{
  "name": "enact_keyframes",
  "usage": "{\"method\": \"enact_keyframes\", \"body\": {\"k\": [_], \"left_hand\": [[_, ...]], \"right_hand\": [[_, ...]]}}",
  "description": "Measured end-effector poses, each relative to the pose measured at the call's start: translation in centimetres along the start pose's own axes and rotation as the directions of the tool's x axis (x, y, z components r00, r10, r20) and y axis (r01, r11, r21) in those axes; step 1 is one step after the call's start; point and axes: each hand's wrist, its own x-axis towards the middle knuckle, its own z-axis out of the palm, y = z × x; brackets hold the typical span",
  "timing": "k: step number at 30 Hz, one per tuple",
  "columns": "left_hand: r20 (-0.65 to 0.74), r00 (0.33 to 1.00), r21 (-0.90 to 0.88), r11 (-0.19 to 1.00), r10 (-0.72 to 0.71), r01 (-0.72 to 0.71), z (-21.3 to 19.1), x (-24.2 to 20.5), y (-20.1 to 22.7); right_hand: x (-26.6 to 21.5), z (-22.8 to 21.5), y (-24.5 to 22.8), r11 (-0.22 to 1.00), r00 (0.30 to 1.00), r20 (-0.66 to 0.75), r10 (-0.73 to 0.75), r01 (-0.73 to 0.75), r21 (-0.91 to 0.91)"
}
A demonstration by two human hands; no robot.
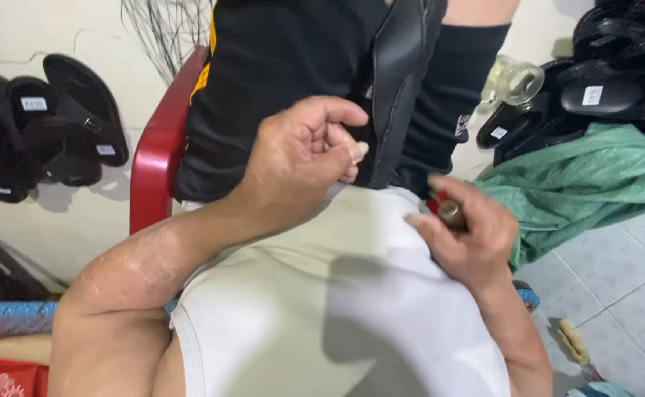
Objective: The person sits and sews a black shoe using a needle and thread. They repeatedly push the needle through the shoe's upper and pull the thread to secure stitches, holding the shoe steady with one hand while working with the other.
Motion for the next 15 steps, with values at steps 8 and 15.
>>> {"method": "enact_keyframes", "body": {"k": [8,15], "left_hand": [[0.260,0.895,0.473,0.760,0.362,-0.445,-0.7,-0.4,0.5],[0.405,0.857,0.608,0.607,0.317,-0.512,-1.6,0.3,-1.2]], "right_hand": [[5.8,1.1,-3.3,0.668,0.980,0.193,-0.051,-0.110,0.736],[2.0,1.2,-1.2,0.526,0.978,0.123,0.166,-0.193,0.828]]}}
